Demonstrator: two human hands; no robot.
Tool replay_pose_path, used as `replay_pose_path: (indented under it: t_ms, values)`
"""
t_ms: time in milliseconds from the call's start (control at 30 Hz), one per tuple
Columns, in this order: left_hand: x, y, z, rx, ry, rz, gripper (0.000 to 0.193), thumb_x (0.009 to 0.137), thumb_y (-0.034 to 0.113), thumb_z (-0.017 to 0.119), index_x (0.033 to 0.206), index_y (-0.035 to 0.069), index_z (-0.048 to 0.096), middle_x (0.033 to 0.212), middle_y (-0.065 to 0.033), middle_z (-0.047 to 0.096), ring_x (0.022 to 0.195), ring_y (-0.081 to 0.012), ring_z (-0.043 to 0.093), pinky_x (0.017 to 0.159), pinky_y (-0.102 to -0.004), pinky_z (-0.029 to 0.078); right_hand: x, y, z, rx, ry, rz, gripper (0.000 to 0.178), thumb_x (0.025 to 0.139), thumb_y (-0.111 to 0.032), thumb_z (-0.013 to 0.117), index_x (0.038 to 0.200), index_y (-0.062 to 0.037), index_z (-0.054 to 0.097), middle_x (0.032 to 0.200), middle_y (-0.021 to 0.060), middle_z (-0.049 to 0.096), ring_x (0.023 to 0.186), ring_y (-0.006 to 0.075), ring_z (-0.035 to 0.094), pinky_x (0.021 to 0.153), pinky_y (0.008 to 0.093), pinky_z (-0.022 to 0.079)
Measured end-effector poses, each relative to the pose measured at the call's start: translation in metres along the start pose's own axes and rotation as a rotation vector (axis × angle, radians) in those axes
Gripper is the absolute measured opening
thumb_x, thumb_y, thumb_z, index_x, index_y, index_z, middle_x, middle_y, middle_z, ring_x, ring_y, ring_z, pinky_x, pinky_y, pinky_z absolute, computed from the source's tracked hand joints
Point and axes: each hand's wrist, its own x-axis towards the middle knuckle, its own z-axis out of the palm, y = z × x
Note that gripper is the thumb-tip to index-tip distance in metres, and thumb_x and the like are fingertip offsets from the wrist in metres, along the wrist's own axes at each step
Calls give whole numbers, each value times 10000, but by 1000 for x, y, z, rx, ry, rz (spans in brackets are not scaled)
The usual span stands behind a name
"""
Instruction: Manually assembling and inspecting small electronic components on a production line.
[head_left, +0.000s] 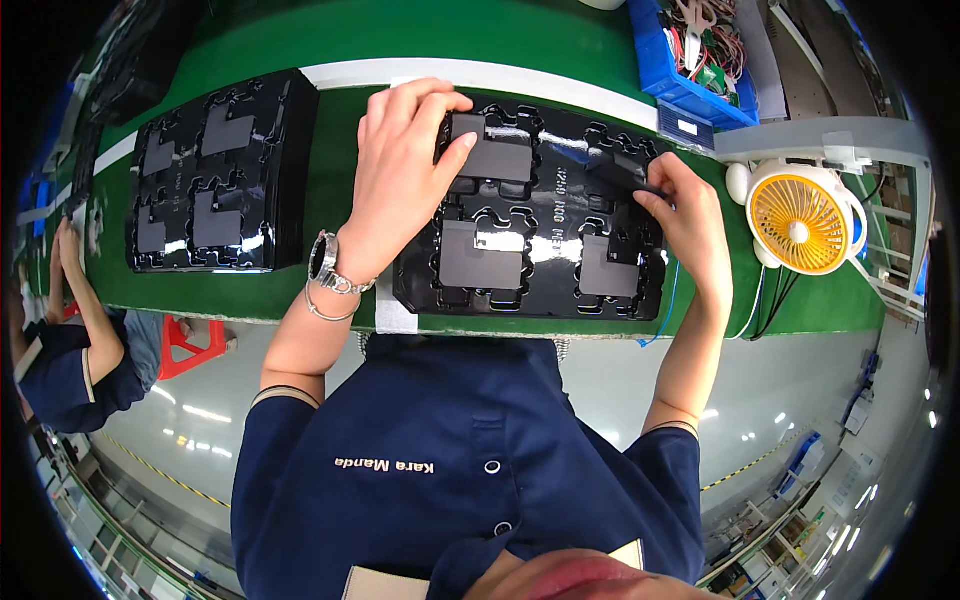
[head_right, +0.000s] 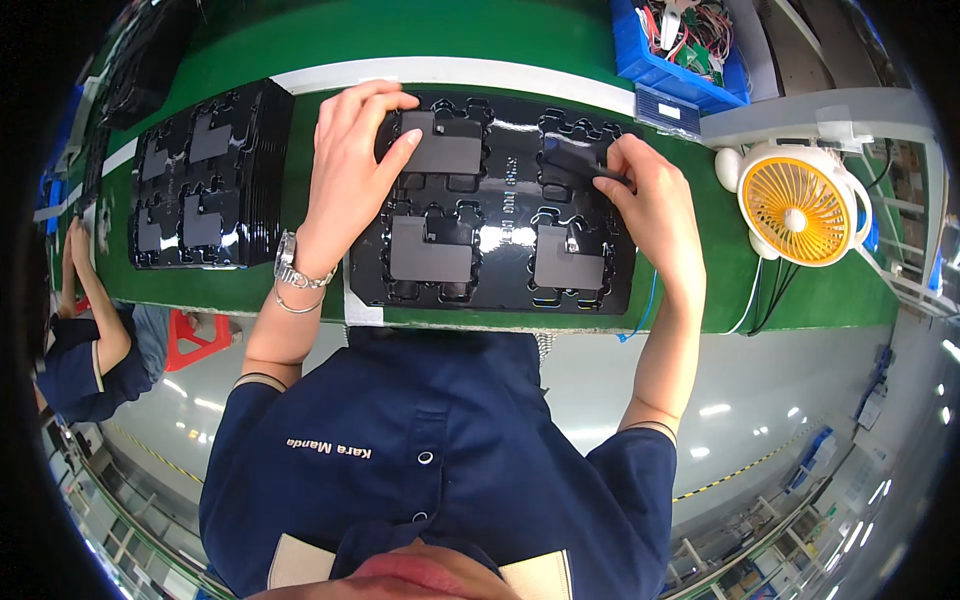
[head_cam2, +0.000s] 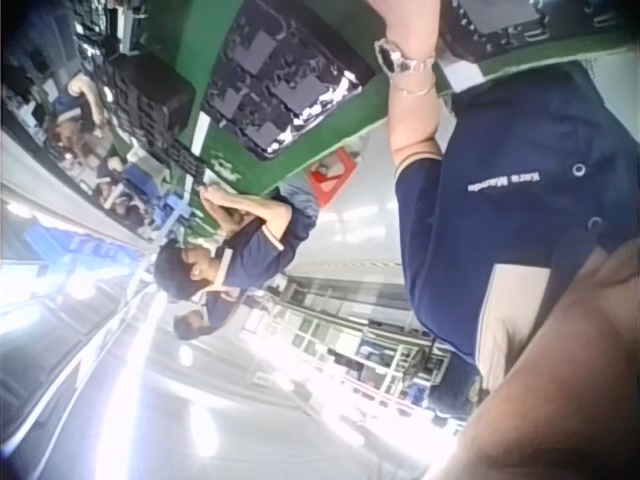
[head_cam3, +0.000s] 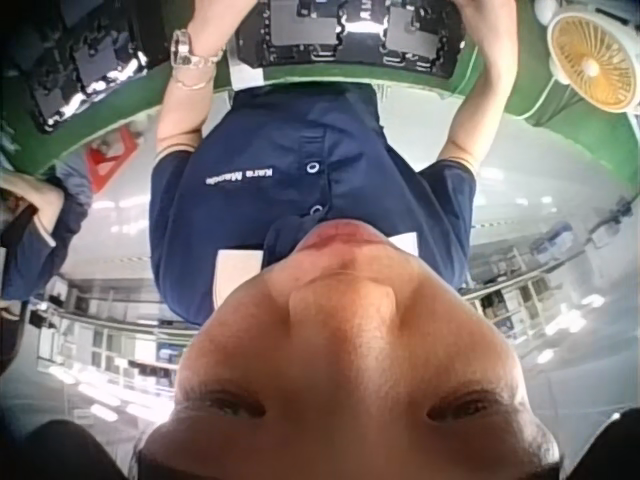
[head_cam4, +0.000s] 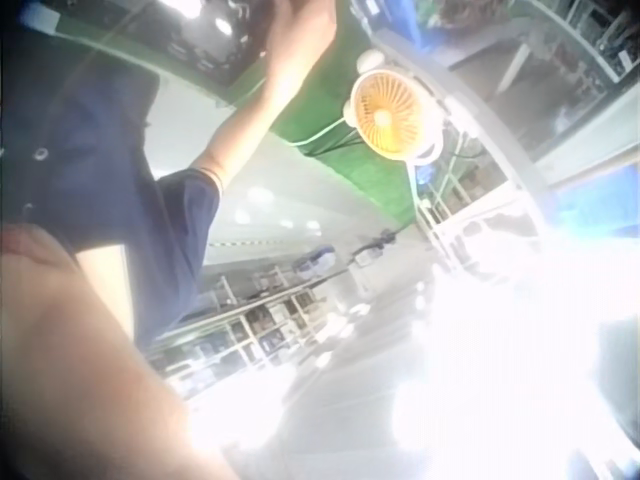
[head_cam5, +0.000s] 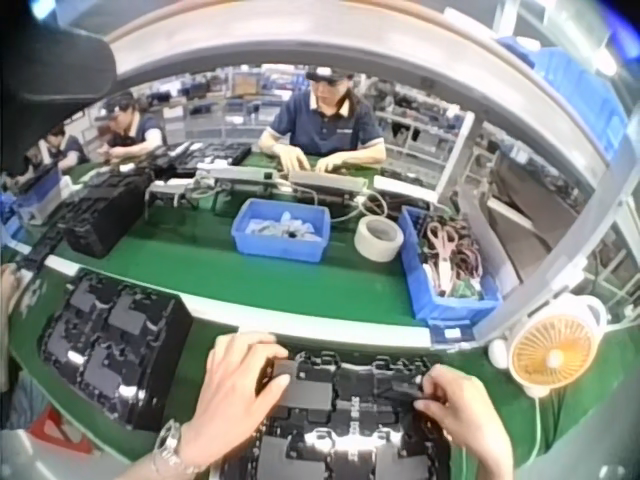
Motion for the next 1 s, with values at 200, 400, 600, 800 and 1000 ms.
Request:
replay_pose_path:
  t_ms: [200,400,600,800,1000]
  values:
    - [-4,19,-14,-863,-270,-253,332,953,190,681,1223,28,578,1113,-97,681,864,-150,670,667,-269,520,-3,-54,6,594,-42,-36,169,875,-33,713,976,-10,578,764,27,557,682,60,501,627,247,444]
    - [-9,25,-32,-1131,-420,-480,232,985,163,633,1098,-16,539,895,-43,650,714,-97,654,636,-254,545,21,-101,27,544,-217,-200,144,899,-82,683,979,3,598,768,89,633,684,149,623,657,306,495]
    - [-10,18,-28,-963,-290,-440,192,958,154,646,1023,26,519,782,-31,624,641,-111,658,585,-267,520,41,-116,43,465,-94,-414,128,916,-93,648,979,13,616,849,151,666,747,324,666,684,384,510]
    - [-9,18,-29,-826,-316,-397,175,951,129,643,979,16,513,802,-31,606,638,-102,637,576,-239,532,43,-115,50,432,-120,-387,93,912,-73,628,944,11,606,845,164,644,736,369,628,666,404,490]
    - [-12,13,-23,-714,-333,-339,187,944,138,653,976,16,514,762,-32,610,623,-108,644,576,-261,529,42,-111,54,443,-114,-366,75,897,-54,636,908,13,606,810,149,632,687,319,617,634,372,480]
